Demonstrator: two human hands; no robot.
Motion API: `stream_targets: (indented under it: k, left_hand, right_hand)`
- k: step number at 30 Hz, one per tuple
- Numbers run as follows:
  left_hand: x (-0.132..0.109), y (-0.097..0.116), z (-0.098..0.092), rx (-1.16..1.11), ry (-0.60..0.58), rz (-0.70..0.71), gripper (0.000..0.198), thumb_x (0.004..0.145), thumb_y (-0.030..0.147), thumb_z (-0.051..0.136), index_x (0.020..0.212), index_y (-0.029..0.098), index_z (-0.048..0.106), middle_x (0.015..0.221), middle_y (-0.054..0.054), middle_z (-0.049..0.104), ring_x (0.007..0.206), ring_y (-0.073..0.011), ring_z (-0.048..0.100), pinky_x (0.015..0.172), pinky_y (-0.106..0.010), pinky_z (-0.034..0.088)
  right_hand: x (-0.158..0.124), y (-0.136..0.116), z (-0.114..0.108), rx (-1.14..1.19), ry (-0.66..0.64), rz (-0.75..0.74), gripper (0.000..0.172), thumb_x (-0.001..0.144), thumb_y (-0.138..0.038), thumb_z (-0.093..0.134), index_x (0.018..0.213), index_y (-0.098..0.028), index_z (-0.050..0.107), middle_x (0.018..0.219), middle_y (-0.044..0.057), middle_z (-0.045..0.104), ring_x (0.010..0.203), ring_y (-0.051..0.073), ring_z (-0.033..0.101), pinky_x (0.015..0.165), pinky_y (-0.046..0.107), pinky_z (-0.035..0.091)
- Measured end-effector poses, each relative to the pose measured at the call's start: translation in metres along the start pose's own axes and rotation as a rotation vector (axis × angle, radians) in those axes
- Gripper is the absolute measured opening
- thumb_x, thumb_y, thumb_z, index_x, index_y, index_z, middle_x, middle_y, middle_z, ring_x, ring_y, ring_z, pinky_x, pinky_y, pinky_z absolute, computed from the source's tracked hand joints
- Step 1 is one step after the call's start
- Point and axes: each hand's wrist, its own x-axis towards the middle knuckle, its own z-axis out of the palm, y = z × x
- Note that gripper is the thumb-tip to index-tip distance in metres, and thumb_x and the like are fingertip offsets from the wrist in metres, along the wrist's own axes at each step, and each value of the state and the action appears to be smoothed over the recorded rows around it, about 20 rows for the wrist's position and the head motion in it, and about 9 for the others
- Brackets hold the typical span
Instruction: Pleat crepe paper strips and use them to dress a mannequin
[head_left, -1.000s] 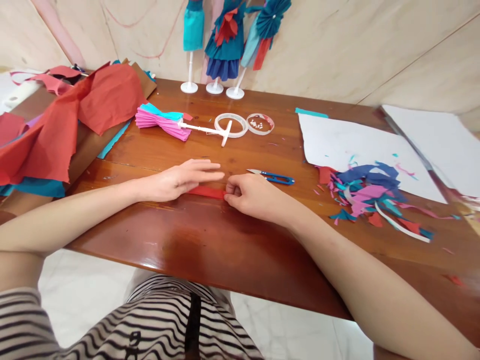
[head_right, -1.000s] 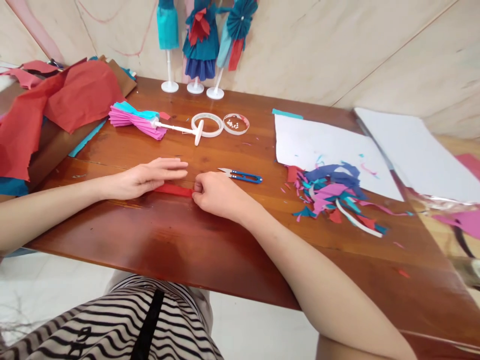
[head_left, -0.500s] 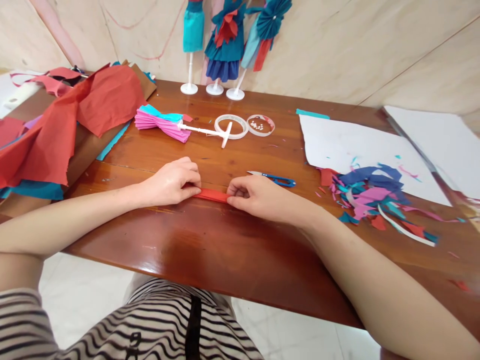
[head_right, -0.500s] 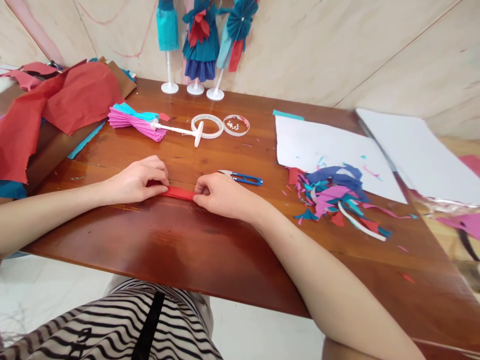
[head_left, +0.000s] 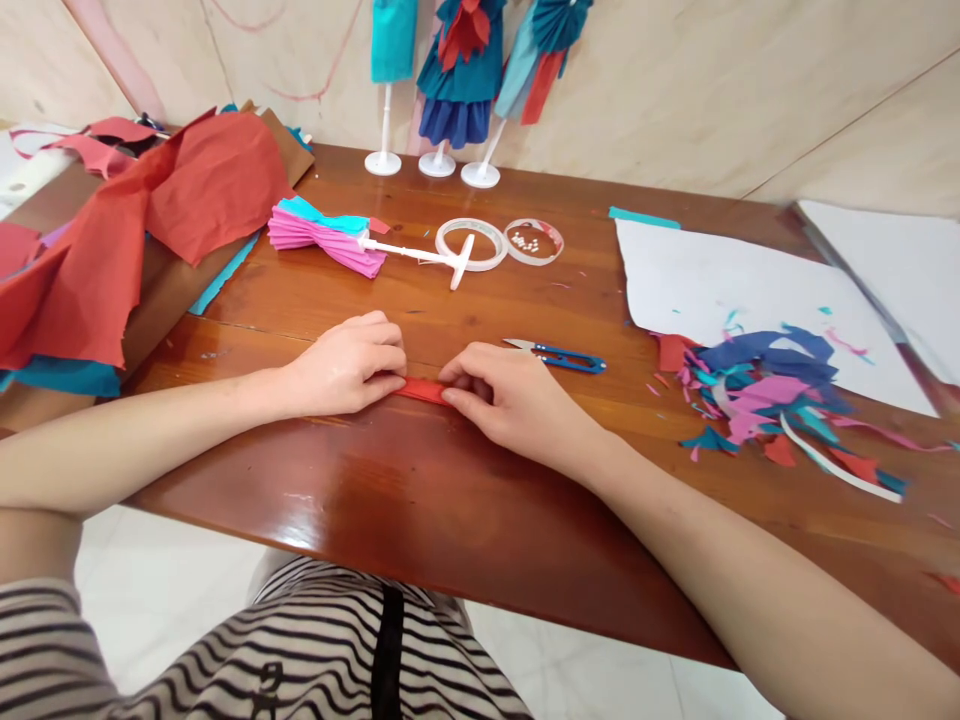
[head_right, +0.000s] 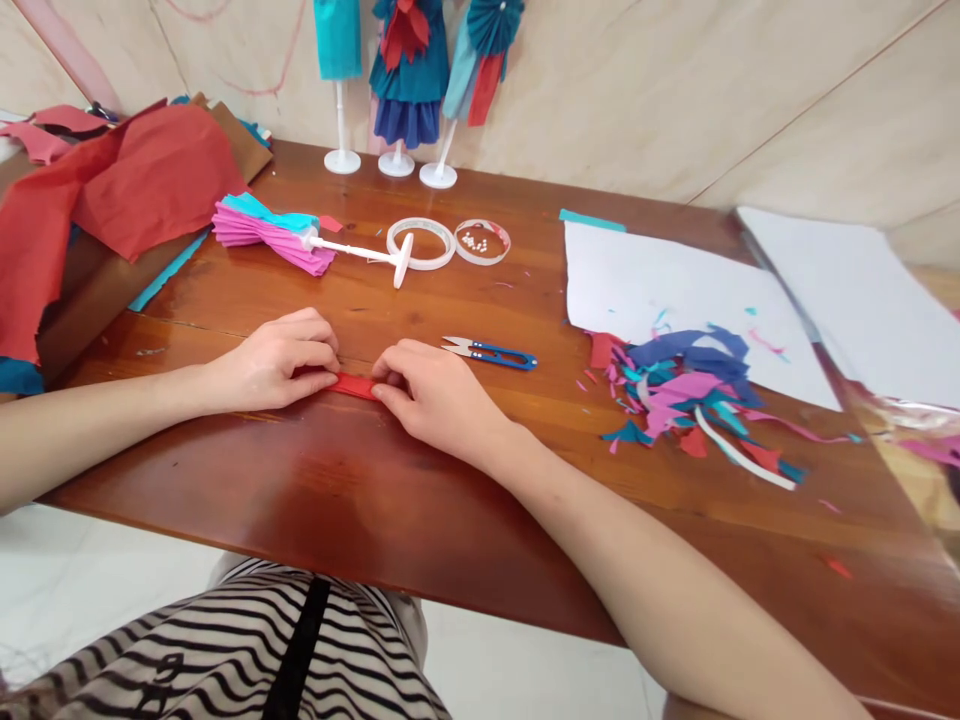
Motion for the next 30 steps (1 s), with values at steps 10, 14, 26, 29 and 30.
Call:
stream_targets:
  k: [10, 14, 26, 29, 30]
  left_hand:
    - [-0.003, -0.007, -0.007, 0.133, -0.119, 0.153, 0.031, 0.099, 0.022, 0.037, 0.087, 0.019, 0.065, 0.092, -0.007, 0.067, 0.087, -0.0185, 0.055, 0.081, -0.030, 0.047]
    - [-0.003, -0.006, -0.010, 0.203, -0.142, 0.201, 0.036, 0.100, 0.021, 0.033, 0.081, 0.019, 0.064, 0.095, -0.008, 0.068, 0.087, -0.0181, 0.056, 0.080, -0.030, 0.048]
    - [-0.006, -0.009, -0.018, 0.246, -0.220, 0.283, 0.032, 0.097, 0.019, 0.040, 0.091, 0.018, 0.071, 0.112, -0.011, 0.070, 0.105, -0.0197, 0.062, 0.091, -0.033, 0.053]
    - [-0.005, -0.008, -0.023, 0.238, -0.271, 0.319, 0.028, 0.095, 0.017, 0.045, 0.099, 0.020, 0.073, 0.125, -0.011, 0.067, 0.121, -0.0218, 0.057, 0.103, -0.037, 0.047]
    - [-0.005, -0.007, -0.024, 0.241, -0.284, 0.325, 0.028, 0.095, 0.017, 0.046, 0.101, 0.020, 0.073, 0.128, -0.011, 0.066, 0.124, -0.0221, 0.056, 0.106, -0.038, 0.045]
  right_hand:
    - [-0.008, 0.007, 0.008, -0.374, 0.033, -0.224, 0.027, 0.097, -0.023, 0.038, 0.084, -0.018, 0.062, 0.079, 0.007, 0.060, 0.072, 0.018, 0.053, 0.061, 0.027, 0.036]
    - [-0.010, 0.008, 0.010, -0.569, 0.054, -0.292, 0.034, 0.099, -0.021, 0.034, 0.080, -0.018, 0.063, 0.077, 0.006, 0.059, 0.069, 0.017, 0.049, 0.057, 0.028, 0.030]
    - [-0.012, 0.012, 0.000, -0.620, -0.004, -0.494, 0.036, 0.097, -0.013, 0.036, 0.087, -0.017, 0.070, 0.075, 0.008, 0.063, 0.067, 0.017, 0.048, 0.057, 0.030, 0.030]
    - [-0.012, 0.011, -0.004, -0.581, -0.025, -0.526, 0.035, 0.097, -0.015, 0.038, 0.087, -0.016, 0.071, 0.070, 0.007, 0.061, 0.066, 0.017, 0.047, 0.057, 0.031, 0.031]
    - [-0.011, 0.011, -0.005, -0.578, -0.032, -0.528, 0.036, 0.098, -0.015, 0.037, 0.088, -0.016, 0.072, 0.070, 0.007, 0.061, 0.065, 0.017, 0.047, 0.057, 0.031, 0.031]
